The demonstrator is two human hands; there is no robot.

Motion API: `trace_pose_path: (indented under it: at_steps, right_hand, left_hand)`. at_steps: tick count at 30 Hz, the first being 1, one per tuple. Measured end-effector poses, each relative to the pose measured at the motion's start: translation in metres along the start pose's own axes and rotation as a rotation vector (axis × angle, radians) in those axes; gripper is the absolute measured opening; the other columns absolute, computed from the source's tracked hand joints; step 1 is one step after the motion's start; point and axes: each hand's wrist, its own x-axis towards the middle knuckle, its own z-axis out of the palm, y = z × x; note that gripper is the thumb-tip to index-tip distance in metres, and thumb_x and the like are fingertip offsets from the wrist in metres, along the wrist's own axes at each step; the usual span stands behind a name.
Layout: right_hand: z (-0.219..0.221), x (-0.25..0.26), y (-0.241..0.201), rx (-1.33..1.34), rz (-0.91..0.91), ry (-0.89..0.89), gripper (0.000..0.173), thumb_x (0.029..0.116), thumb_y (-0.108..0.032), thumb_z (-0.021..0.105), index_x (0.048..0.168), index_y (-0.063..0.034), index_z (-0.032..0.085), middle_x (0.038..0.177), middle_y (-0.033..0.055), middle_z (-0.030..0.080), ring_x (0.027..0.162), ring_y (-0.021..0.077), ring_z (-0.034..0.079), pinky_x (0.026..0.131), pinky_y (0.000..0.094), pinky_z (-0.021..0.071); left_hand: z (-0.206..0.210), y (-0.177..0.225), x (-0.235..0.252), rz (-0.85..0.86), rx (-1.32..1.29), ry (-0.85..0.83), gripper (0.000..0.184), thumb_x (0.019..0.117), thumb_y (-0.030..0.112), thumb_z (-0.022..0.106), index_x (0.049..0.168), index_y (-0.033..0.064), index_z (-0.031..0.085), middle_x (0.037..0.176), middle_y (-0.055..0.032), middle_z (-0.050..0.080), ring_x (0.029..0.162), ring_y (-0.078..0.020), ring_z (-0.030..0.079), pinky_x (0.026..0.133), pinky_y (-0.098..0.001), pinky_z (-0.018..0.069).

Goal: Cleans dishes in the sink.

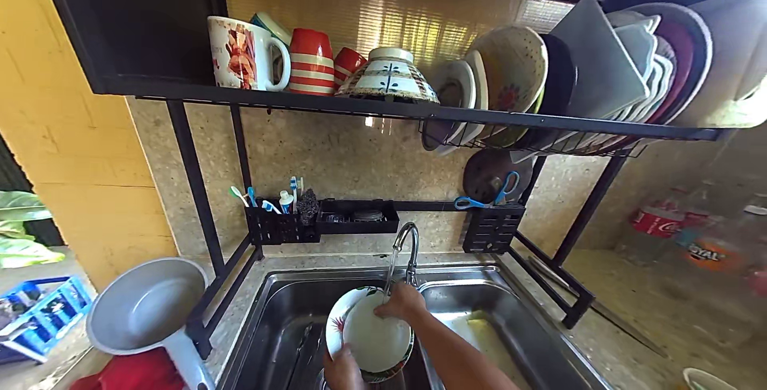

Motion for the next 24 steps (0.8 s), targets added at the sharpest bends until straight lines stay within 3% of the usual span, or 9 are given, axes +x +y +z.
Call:
trace_pose_path:
  at_steps: [1, 3, 6, 8, 10, 13, 16, 21, 24]
  right_hand:
    - [-0.009, -0.002, -0.003, 0.028, -0.038, -0.001, 0.078, 0.0764, -0.055, 0.084, 0.129, -0.0012, 0.064, 0.131, 0.0216, 0.065, 0.125, 0.0383, 0.061, 0.102, 0.0629, 0.0477]
    - [-0.019, -0.001, -0.009, 0.103, -0.192, -0.002, 0.064, 0.0855, -0.042, 0.080, 0.129, 0.0012, 0.064, 0.129, 0.0238, 0.065, 0.124, 0.0392, 0.060, 0.104, 0.0615, 0.0462]
    - [-0.034, -0.001, -0.020, 0.110, -0.369, -0.129, 0.042, 0.0954, -0.020, 0.070, 0.128, 0.0026, 0.059, 0.127, 0.0263, 0.061, 0.116, 0.0396, 0.061, 0.097, 0.0588, 0.0497]
    - [-0.044, -0.002, -0.026, 0.029, -0.419, -0.175, 0.043, 0.0969, -0.016, 0.067, 0.136, -0.0004, 0.058, 0.133, 0.0258, 0.060, 0.121, 0.0396, 0.061, 0.099, 0.0584, 0.0498]
    - [-0.054, -0.002, -0.028, -0.061, -0.462, -0.155, 0.040, 0.0998, -0.018, 0.064, 0.136, -0.0005, 0.062, 0.137, 0.0251, 0.060, 0.130, 0.0387, 0.056, 0.110, 0.0573, 0.0417]
    - [-0.069, -0.006, -0.021, -0.078, -0.482, -0.057, 0.030, 0.1015, -0.019, 0.059, 0.122, 0.0001, 0.070, 0.125, 0.0234, 0.066, 0.122, 0.0372, 0.060, 0.107, 0.0576, 0.0430]
    - [-0.083, -0.025, -0.009, -0.029, -0.481, 0.012, 0.027, 0.1014, -0.016, 0.056, 0.119, 0.0005, 0.068, 0.120, 0.0224, 0.067, 0.116, 0.0367, 0.063, 0.102, 0.0582, 0.0465]
    - [-0.100, -0.099, 0.014, -0.302, -0.465, 0.045, 0.048, 0.0986, -0.011, 0.055, 0.146, -0.0153, 0.056, 0.132, 0.0212, 0.065, 0.122, 0.0420, 0.062, 0.098, 0.0661, 0.0486]
    - [-0.089, -0.141, 0.026, -0.529, -0.470, -0.037, 0.050, 0.0978, -0.002, 0.054, 0.148, -0.0080, 0.050, 0.134, 0.0265, 0.060, 0.115, 0.0481, 0.063, 0.090, 0.0675, 0.0514]
  left_hand:
    - [-0.001, 0.000, 0.001, 0.009, -0.016, -0.002, 0.050, 0.0961, 0.003, 0.058, 0.144, -0.0052, 0.046, 0.135, -0.0305, 0.056, 0.122, -0.0411, 0.057, 0.101, -0.0576, 0.0470]
    - [0.000, 0.000, 0.006, 0.022, -0.031, -0.006, 0.049, 0.1041, 0.019, 0.054, 0.146, -0.0042, 0.045, 0.137, -0.0297, 0.056, 0.125, -0.0402, 0.057, 0.105, -0.0566, 0.0463]
    - [0.003, 0.003, 0.004, 0.031, 0.079, 0.006, 0.063, 0.1115, 0.043, 0.030, 0.136, -0.0101, 0.053, 0.132, -0.0336, 0.057, 0.123, -0.0439, 0.057, 0.103, -0.0602, 0.0445]
    - [0.004, 0.003, 0.001, 0.042, 0.062, -0.027, 0.067, 0.1120, 0.044, 0.020, 0.139, -0.0092, 0.050, 0.137, -0.0326, 0.054, 0.127, -0.0423, 0.054, 0.105, -0.0596, 0.0429]
    - [0.005, 0.000, 0.005, 0.037, 0.007, -0.041, 0.067, 0.1119, 0.045, 0.018, 0.142, -0.0071, 0.049, 0.140, -0.0310, 0.053, 0.129, -0.0402, 0.054, 0.106, -0.0584, 0.0432]
    - [0.005, -0.001, 0.010, -0.023, 0.020, -0.031, 0.066, 0.1120, 0.045, 0.020, 0.144, -0.0052, 0.048, 0.145, -0.0303, 0.050, 0.135, -0.0412, 0.050, 0.110, -0.0597, 0.0400]
    - [0.005, -0.004, 0.009, -0.072, 0.048, -0.055, 0.063, 0.1124, 0.043, 0.023, 0.147, -0.0047, 0.045, 0.148, -0.0310, 0.046, 0.137, -0.0422, 0.047, 0.110, -0.0601, 0.0389]
    - [0.010, -0.011, 0.003, -0.176, -0.038, -0.155, 0.070, 0.1100, 0.053, 0.020, 0.148, -0.0009, 0.042, 0.149, -0.0284, 0.046, 0.134, -0.0414, 0.048, 0.103, -0.0644, 0.0428]
    - [0.010, -0.010, -0.005, -0.097, 0.037, -0.202, 0.066, 0.1118, 0.046, 0.021, 0.148, -0.0050, 0.042, 0.148, -0.0305, 0.046, 0.135, -0.0401, 0.048, 0.107, -0.0605, 0.0406]
